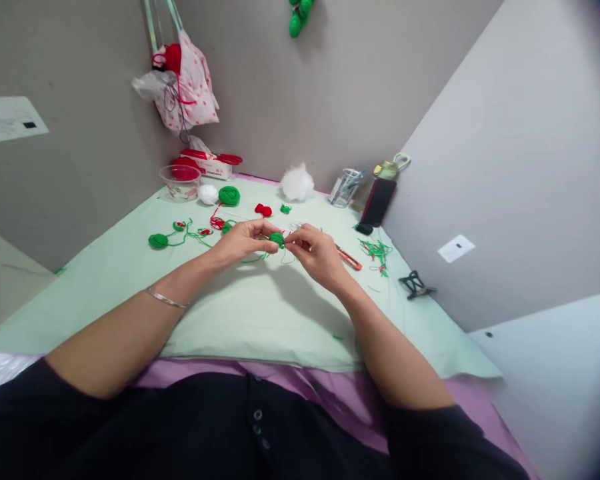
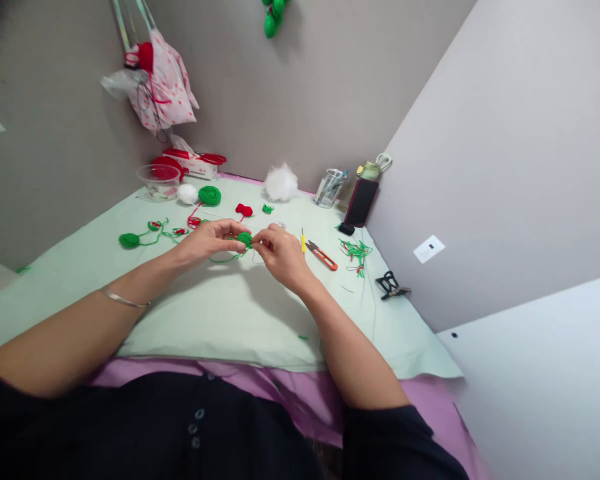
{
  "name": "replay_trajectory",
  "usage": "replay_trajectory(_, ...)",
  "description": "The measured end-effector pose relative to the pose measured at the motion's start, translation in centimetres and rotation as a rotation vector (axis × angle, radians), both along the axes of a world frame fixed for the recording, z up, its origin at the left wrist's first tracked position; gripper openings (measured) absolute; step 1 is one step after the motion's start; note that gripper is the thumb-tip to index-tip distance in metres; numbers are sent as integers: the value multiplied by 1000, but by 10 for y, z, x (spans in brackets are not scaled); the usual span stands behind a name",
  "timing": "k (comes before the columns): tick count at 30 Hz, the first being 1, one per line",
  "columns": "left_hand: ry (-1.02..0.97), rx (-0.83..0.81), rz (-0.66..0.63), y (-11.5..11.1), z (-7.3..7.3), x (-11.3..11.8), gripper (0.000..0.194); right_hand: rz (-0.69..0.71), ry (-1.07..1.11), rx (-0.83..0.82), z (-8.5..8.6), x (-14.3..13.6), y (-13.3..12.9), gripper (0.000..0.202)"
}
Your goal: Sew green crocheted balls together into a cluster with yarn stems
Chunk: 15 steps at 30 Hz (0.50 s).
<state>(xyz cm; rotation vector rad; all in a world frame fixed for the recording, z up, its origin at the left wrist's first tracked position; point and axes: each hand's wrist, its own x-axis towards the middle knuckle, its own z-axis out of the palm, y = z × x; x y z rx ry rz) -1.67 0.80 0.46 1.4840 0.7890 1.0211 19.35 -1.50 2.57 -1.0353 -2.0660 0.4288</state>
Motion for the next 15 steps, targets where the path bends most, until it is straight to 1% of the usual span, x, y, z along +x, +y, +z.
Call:
replay_trajectory(3,-11,4,18,0,-2,2,41,12,119,-138,-6,-2,5,7)
replay_trajectory(6,-30,8,40,-1,-1,4,41,74,240,-307,-8,2,12,15)
replay_trajectory(11,-58,40,35,-5,6,3,39,184,394,-505,-6,9,19,29)
replay_trajectory(13,-73,50,33,-6,6,3,38,207,460,-579,-9,7,20,31)
replay_trajectory(15,-99,58,49,-5,4,3,38,218,530,-618,-14,3,19,33)
